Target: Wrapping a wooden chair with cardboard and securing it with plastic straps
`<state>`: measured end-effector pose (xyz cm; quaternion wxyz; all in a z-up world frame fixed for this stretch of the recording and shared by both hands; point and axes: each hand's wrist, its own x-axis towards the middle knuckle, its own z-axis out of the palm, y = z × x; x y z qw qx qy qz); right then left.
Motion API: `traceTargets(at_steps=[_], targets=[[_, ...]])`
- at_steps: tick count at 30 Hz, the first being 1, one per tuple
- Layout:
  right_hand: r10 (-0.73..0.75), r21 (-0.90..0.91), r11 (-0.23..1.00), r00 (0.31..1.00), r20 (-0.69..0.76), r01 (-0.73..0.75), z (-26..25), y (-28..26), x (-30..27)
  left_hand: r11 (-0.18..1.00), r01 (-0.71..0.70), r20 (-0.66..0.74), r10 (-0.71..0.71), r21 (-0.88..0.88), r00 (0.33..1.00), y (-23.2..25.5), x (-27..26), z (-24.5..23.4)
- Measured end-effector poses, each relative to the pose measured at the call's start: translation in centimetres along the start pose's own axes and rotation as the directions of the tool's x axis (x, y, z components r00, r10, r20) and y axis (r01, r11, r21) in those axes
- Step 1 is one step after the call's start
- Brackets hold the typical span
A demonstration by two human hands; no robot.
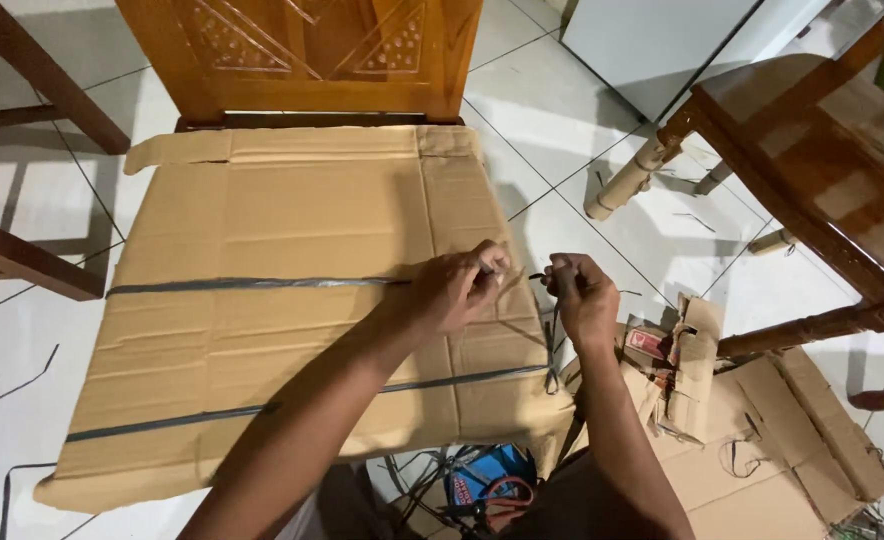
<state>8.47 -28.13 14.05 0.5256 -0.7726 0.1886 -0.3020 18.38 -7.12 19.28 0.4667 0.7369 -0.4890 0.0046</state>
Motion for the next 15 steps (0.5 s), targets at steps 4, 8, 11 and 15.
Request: traceTargets(at_steps=[4, 8, 11, 15], targets=[[-0.001, 0.082, 0.997, 0.994, 0.114, -0.008, -0.7, 0.7, 0.9, 0.996, 0.031, 0.022, -0.029, -0.085, 0.999, -0.4, 2.5, 1.7], [-0.059, 0.136, 0.99, 0.98, 0.189, 0.034, -0.4, -1.9, 0.3, 0.999, -0.02, 0.06, 0.017, 0.045, 0.998, -3.4, 3.9, 3.2], [-0.143, -0.053, 0.986, 0.967, 0.21, 0.157, -0.8, -4.1, 0.4, 0.995, -0.014, 0.203, -0.007, 0.103, 0.979, -1.8, 5.1, 1.2], [-0.228, -0.181, 0.947, 0.952, 0.206, 0.266, -0.1, -5.7, -0.3, 0.994, 0.101, 0.297, -0.112, 0.05, 0.948, 2.5, 5.9, -1.3]])
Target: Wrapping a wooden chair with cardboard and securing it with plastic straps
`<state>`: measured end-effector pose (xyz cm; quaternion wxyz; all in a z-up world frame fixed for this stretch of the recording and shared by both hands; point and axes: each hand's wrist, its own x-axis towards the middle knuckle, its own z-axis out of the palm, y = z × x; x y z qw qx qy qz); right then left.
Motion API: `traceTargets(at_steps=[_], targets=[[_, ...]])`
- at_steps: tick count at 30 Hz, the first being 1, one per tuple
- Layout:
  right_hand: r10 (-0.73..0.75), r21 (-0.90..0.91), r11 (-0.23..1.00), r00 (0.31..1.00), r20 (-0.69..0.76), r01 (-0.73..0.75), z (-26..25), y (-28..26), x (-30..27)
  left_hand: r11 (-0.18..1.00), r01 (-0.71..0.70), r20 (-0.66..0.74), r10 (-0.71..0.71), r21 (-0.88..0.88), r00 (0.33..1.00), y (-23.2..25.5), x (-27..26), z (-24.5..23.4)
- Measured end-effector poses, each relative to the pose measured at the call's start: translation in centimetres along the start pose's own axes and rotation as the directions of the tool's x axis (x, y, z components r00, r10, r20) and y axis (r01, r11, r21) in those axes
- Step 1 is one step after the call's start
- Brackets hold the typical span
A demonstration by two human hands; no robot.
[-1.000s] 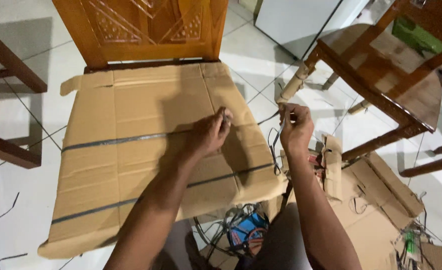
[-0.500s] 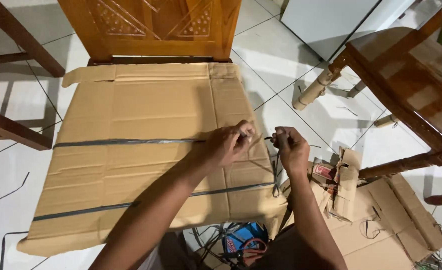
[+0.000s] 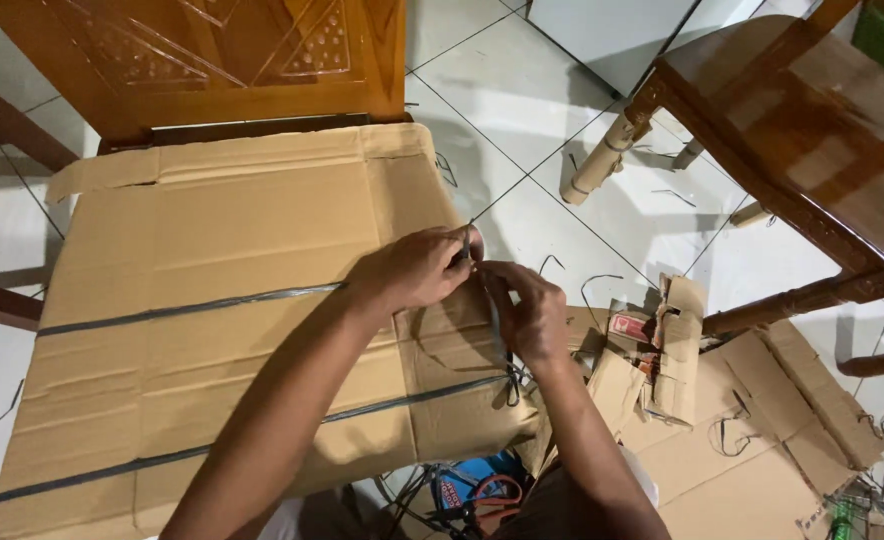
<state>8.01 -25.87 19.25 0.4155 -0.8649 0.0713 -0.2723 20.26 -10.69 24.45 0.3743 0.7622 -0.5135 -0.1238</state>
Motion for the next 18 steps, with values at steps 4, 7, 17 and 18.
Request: traceTargets(at_steps=[4, 7, 17, 18], targets=[[-0.078, -0.124, 0.99, 0.993, -0.094, 0.066, 1.0, -1.7, 0.2, 0.992, 0.041, 0.025, -0.038, -0.119, 0.999, -2.6, 0.8, 1.3], [-0.203, -0.177, 0.968, 0.971, -0.124, 0.18, 1.3, -1.9, -0.1, 0.982, 0.085, 0.051, -0.077, -0.169, 0.996, -3.5, 1.0, 1.8], [-0.482, -0.286, 0.831, 0.874, 0.06, 0.478, 1.3, 1.0, -0.3, 0.916, 0.252, 0.257, -0.174, -0.313, 0.951, -5.8, 3.4, 2.7], [-0.479, -0.289, 0.831, 0.876, 0.062, 0.475, 1.2, 0.8, 0.0, 0.915, 0.251, 0.259, -0.171, -0.316, 0.95, -6.3, 4.1, 2.9]])
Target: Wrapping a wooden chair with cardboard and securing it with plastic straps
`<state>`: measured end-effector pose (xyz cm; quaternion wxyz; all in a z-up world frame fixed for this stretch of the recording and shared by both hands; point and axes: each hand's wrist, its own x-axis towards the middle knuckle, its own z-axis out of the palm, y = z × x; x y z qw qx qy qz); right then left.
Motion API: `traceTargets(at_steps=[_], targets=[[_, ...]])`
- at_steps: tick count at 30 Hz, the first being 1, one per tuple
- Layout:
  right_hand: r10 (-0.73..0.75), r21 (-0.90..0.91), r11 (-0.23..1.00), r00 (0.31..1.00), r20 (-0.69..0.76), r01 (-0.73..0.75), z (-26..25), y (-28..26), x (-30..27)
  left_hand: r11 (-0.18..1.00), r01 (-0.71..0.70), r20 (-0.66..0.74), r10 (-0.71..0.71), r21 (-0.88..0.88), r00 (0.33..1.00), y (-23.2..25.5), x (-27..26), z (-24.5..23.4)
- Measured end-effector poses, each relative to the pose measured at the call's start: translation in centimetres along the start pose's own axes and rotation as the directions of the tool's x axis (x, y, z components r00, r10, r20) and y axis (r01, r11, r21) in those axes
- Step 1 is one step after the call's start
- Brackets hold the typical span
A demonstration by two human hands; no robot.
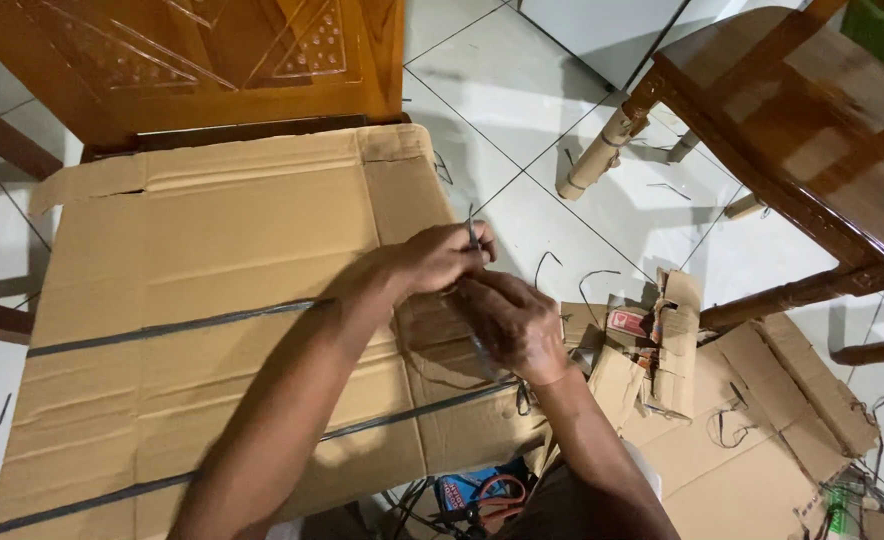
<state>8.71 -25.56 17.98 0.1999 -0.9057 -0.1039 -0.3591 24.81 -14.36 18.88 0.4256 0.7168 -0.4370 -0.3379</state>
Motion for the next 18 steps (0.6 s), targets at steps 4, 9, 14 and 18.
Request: traceTargets(at_steps=[4, 9, 14, 18], targets=[[-0.068, 0.057, 0.996, 0.997, 0.048, 0.065, -0.9, -0.7, 1.7, 0.994, -0.013, 0.022, 0.016, -0.112, 1.0, -0.4, 1.8, -0.1], [-0.025, 0.125, 0.992, 0.982, 0.187, 0.002, -1.0, -0.7, 2.4, 0.988, -0.038, -0.004, 0.038, -0.152, 0.999, 0.2, 1.5, -0.4], [-0.064, -0.003, 0.998, 0.991, 0.118, 0.065, -0.7, -1.3, 2.9, 0.991, -0.111, -0.077, 0.105, -0.081, 0.991, 0.0, 1.2, -0.5], [-0.047, 0.064, 0.997, 0.99, 0.13, 0.039, -0.6, -0.9, 2.5, 0.989, -0.145, -0.147, 0.145, 0.011, 0.979, -0.4, 0.5, -0.6]])
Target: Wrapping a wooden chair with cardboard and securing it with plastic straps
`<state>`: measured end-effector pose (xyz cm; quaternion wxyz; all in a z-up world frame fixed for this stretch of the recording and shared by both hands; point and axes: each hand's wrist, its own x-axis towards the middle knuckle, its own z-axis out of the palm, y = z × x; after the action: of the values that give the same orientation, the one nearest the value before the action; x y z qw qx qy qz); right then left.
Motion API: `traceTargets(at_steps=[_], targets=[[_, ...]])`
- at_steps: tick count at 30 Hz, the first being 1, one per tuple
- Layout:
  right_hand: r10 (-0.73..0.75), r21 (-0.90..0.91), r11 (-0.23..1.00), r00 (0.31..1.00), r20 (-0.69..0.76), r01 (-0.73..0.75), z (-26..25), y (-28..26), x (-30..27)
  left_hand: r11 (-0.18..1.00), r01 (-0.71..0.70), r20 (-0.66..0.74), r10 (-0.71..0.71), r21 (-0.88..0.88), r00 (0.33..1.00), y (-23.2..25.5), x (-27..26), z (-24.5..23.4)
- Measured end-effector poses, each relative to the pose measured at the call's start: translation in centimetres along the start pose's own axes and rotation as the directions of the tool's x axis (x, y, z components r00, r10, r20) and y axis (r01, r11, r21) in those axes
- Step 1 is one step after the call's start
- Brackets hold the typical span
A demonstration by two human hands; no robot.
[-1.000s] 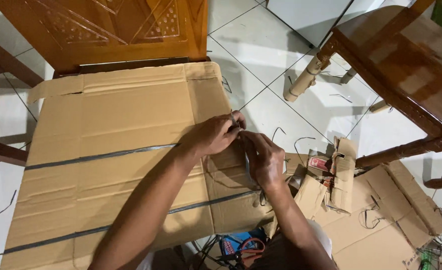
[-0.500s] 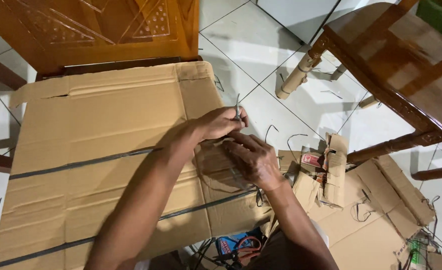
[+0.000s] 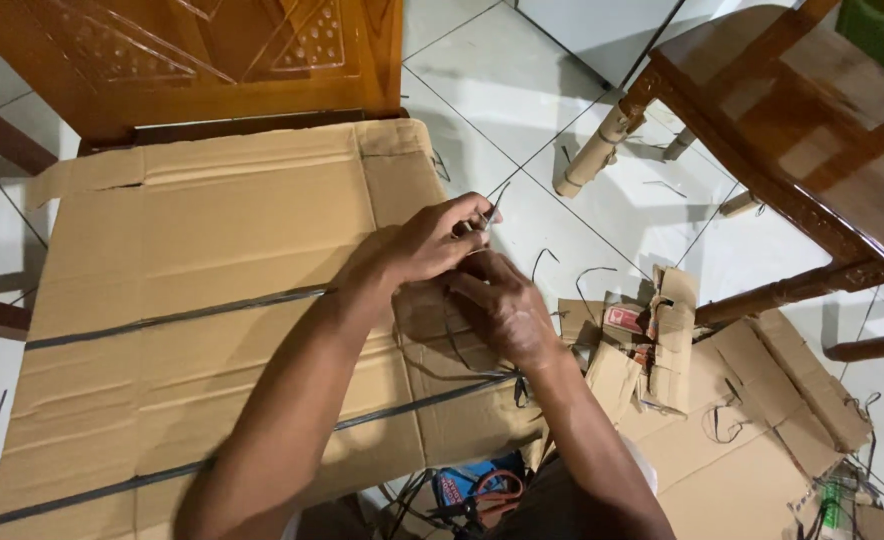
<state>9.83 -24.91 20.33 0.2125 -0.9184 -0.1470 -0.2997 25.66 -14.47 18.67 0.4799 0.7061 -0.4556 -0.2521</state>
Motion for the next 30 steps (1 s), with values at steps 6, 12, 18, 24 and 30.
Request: traceTargets(at_steps=[6, 12, 18, 24, 30], targets=[[0.214, 0.247, 0.947, 0.977, -0.01, -0.205, 1.3, 2.2, -1.5, 0.986, 0.09, -0.019, -0.089, 0.141, 0.996, 4.1, -5.0, -1.3], [0.502, 0.545, 0.708, 0.863, 0.06, -0.45, 2.0, 3.2, -0.6, 0.951, 0.052, -0.109, -0.019, 0.305, 0.994, 2.1, -5.9, 0.4], [0.67, 0.543, 0.559, 0.727, 0.149, -0.626, 1.6, 3.1, -0.2, 0.884, -0.018, -0.089, 0.067, 0.468, 0.994, 1.6, -5.2, 0.9], [0.512, 0.309, 0.794, 0.85, 0.124, -0.524, 0.3, 2.8, 0.0, 0.855, -0.061, -0.157, 0.164, 0.515, 0.974, 2.7, -5.7, 0.8], [0.263, 0.188, 0.943, 0.96, 0.094, -0.276, 0.3, 2.9, -0.9, 0.686, -0.08, -0.21, 0.329, 0.723, 0.921, 1.6, -5.5, 0.7]])
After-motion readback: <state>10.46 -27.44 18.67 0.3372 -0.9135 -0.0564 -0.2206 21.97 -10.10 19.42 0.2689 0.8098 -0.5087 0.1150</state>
